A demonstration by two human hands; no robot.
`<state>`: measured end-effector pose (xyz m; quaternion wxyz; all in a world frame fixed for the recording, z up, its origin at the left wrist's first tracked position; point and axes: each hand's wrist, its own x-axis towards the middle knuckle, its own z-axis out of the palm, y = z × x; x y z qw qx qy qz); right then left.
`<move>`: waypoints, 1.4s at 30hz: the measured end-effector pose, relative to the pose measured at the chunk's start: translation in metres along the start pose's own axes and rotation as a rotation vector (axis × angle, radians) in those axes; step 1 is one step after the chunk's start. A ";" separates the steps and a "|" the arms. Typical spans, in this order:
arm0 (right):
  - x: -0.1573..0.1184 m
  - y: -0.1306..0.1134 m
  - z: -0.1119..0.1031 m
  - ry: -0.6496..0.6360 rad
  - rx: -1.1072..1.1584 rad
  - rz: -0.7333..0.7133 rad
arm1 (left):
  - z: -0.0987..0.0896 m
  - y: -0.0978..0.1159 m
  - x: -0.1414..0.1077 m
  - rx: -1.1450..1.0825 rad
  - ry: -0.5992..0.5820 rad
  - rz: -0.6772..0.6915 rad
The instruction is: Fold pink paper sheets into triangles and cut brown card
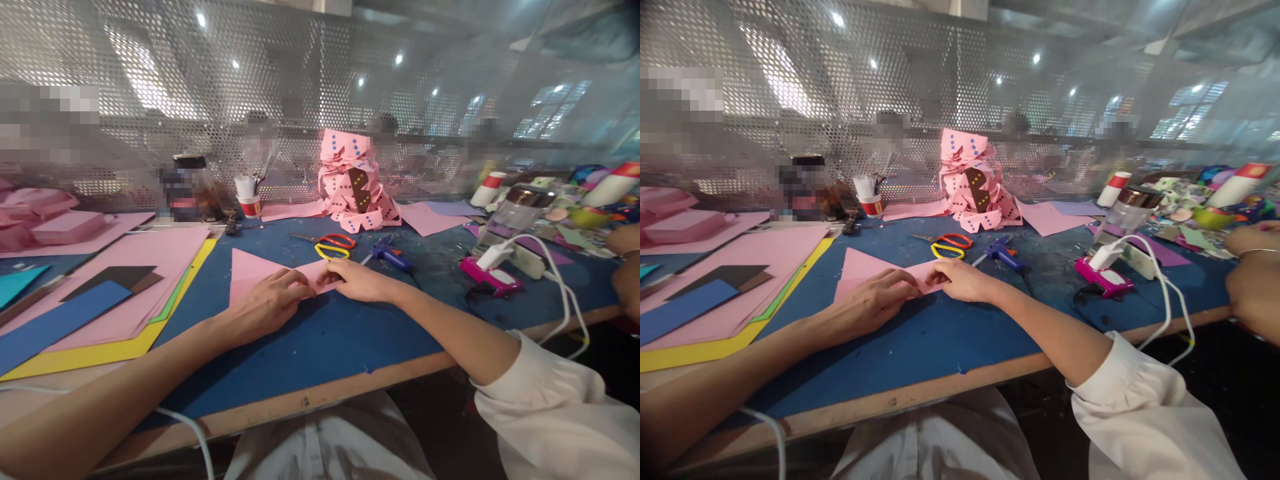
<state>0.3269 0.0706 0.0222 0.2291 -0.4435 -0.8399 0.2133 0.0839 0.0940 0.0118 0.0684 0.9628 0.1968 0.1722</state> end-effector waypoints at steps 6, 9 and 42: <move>0.000 0.000 0.000 0.002 -0.010 0.017 | -0.006 0.003 -0.001 -0.010 -0.018 0.005; 0.000 0.000 0.001 0.003 -0.010 0.024 | -0.008 0.001 -0.003 -0.025 -0.022 0.013; -0.001 -0.001 0.000 -0.009 0.023 0.030 | -0.020 -0.012 -0.022 0.010 -0.066 0.047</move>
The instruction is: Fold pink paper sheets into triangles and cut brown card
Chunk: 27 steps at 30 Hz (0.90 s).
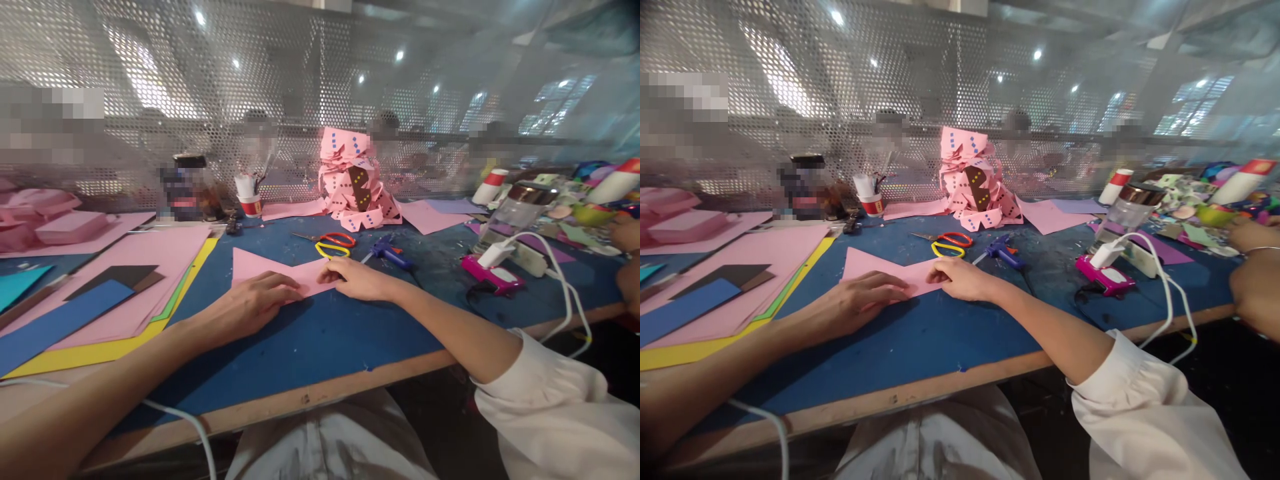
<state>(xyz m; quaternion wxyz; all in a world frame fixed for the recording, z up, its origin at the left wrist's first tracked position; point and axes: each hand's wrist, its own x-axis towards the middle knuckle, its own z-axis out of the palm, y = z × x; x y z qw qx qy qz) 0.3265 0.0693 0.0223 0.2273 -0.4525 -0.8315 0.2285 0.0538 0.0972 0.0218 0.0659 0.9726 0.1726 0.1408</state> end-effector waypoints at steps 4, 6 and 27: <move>0.000 0.001 0.001 0.002 -0.006 -0.005 | -0.004 0.009 0.005 0.046 -0.049 -0.028; 0.000 0.002 0.001 0.003 -0.010 -0.006 | -0.004 0.009 0.005 0.052 -0.058 -0.029; 0.000 0.000 0.000 -0.007 -0.013 0.001 | -0.006 0.000 -0.007 0.012 -0.026 -0.009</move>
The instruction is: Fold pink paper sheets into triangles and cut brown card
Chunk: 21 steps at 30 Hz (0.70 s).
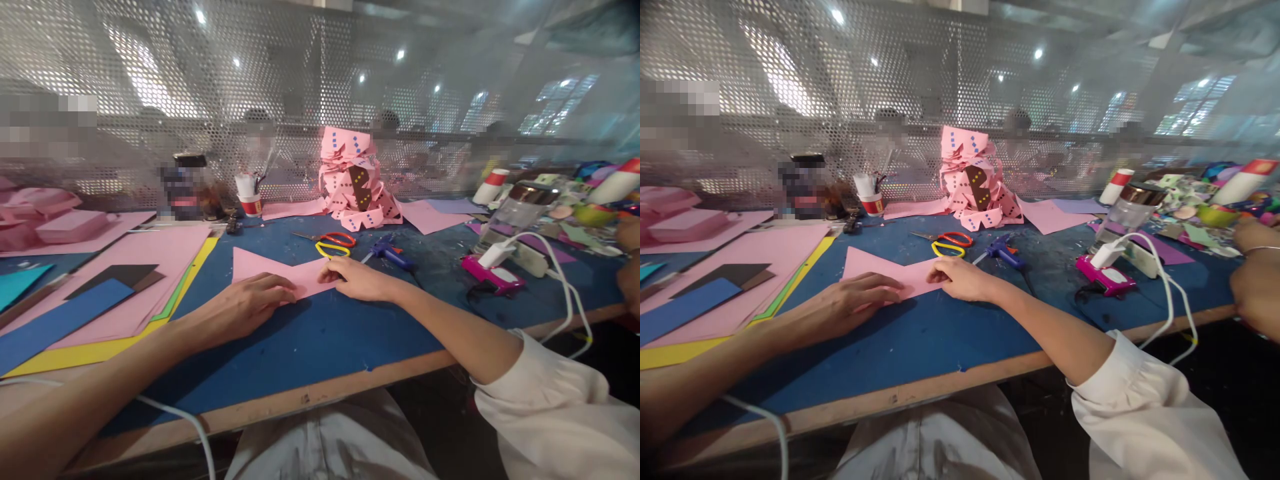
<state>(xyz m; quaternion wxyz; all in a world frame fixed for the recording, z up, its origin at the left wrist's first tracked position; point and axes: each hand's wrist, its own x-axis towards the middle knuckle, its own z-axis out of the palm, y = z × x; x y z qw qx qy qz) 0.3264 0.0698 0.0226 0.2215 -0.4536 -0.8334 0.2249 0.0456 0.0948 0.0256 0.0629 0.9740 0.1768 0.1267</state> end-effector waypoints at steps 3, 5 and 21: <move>0.000 0.000 0.000 -0.002 0.009 -0.005 | -0.003 0.000 -0.005 -0.001 -0.008 -0.012; 0.000 0.000 0.000 -0.001 0.013 -0.004 | -0.005 0.001 -0.007 0.002 -0.012 -0.019; 0.000 0.001 0.000 -0.007 0.023 -0.011 | -0.013 0.000 -0.030 -0.003 -0.024 -0.073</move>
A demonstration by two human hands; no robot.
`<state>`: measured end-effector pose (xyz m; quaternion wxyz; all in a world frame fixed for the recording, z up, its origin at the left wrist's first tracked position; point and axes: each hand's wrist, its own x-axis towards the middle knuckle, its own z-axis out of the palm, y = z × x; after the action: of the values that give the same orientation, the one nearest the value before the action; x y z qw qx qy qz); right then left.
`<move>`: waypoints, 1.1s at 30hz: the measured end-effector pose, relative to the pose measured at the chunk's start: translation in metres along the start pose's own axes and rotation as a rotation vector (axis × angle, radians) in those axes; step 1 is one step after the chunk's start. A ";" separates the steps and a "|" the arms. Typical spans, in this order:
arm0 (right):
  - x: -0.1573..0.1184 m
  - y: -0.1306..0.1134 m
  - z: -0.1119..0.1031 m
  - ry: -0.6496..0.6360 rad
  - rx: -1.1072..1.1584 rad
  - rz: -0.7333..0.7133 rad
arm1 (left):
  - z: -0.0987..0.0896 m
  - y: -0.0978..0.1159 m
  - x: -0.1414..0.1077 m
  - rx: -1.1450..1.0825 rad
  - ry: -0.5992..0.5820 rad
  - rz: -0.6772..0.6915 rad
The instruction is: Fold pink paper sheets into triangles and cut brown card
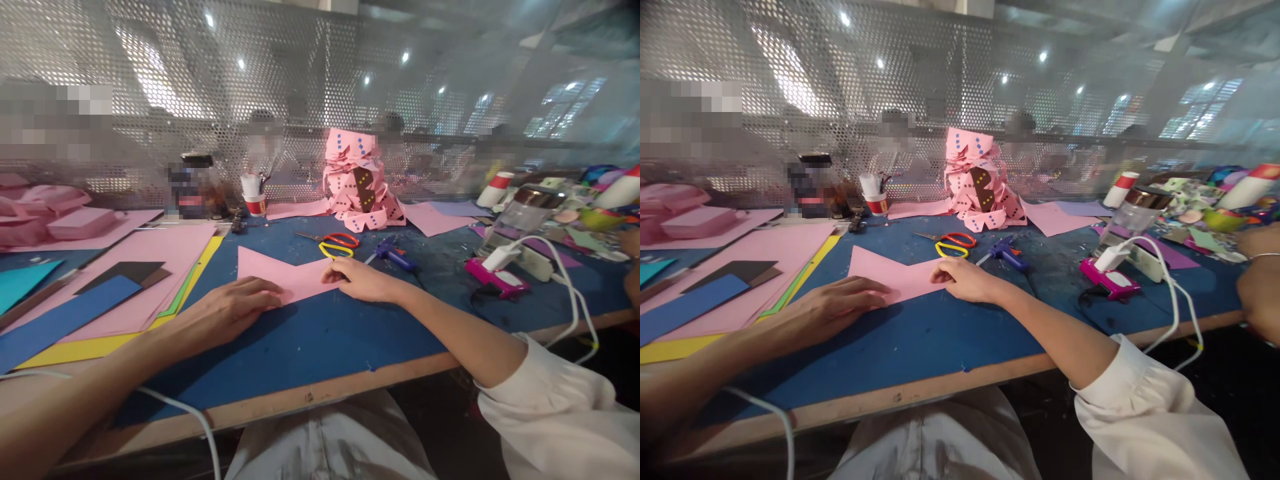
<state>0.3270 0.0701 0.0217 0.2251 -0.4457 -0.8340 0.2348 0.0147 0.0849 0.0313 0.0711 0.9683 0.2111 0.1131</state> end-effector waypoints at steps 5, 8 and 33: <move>0.000 0.002 0.001 0.010 -0.001 -0.019 | -0.002 -0.002 -0.005 0.016 0.008 0.006; 0.000 0.003 0.001 0.008 -0.004 -0.021 | -0.002 -0.004 -0.007 0.018 0.022 0.003; 0.000 -0.002 0.000 0.009 -0.029 0.018 | 0.000 0.001 -0.006 0.031 0.015 0.004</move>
<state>0.3260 0.0689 0.0223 0.2203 -0.4573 -0.8323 0.2229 0.0100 0.0818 0.0305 0.0543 0.9689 0.2112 0.1171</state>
